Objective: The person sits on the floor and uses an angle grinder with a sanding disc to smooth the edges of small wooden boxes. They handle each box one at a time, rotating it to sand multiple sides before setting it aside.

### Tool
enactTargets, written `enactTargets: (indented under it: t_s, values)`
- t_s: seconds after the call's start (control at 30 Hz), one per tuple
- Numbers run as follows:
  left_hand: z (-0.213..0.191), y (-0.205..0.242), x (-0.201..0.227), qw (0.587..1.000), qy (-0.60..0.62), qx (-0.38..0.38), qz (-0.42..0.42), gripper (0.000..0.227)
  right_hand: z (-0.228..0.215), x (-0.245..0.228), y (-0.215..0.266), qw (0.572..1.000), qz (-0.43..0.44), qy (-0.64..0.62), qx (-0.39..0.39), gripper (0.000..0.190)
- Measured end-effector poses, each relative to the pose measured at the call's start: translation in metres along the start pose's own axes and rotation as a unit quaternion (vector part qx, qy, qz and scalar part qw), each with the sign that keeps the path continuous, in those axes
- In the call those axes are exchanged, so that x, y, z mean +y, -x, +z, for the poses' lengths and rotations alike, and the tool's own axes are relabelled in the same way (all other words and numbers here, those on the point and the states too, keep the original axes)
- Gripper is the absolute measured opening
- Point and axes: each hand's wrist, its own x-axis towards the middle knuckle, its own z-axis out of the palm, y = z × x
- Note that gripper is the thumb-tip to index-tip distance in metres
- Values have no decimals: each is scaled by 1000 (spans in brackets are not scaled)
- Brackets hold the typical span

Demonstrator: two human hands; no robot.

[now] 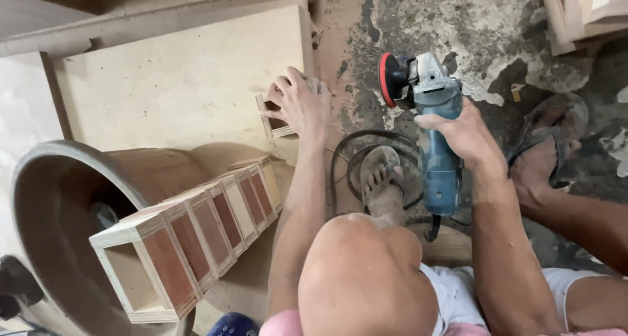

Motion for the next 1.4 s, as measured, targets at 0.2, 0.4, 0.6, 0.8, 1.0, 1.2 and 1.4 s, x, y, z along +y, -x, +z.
enactTargets:
  t_s: [0.2, 0.4, 0.6, 0.8, 1.0, 1.2, 1.4]
  values:
    - [-16, -9, -16, 985, 164, -29, -34, 40, -7, -20, 13, 999, 31, -22, -10, 64]
    - [-1, 7, -54, 981, 122, 114, 101, 44, 20, -28, 23, 995, 55, -49, -75, 52]
    - [10, 13, -63, 982, 48, 124, 133, 36, 44, -14, -7, 988, 74, 21, -137, 94]
    - [-5, 16, -56, 993, 113, 32, -5, 52, 62, -1, -22, 983, 79, -28, -163, 61]
    - [2, 14, -57, 991, 128, 12, -19, 52, 60, 14, -27, 981, 83, -18, -173, 59]
    - [-14, 13, -53, 988, 151, 6, -20, 46, 63, -21, -10, 981, 103, -19, -165, 57]
    - [-8, 10, -53, 987, 160, -10, -29, 47, 69, 11, -55, 984, 75, -32, -160, 48]
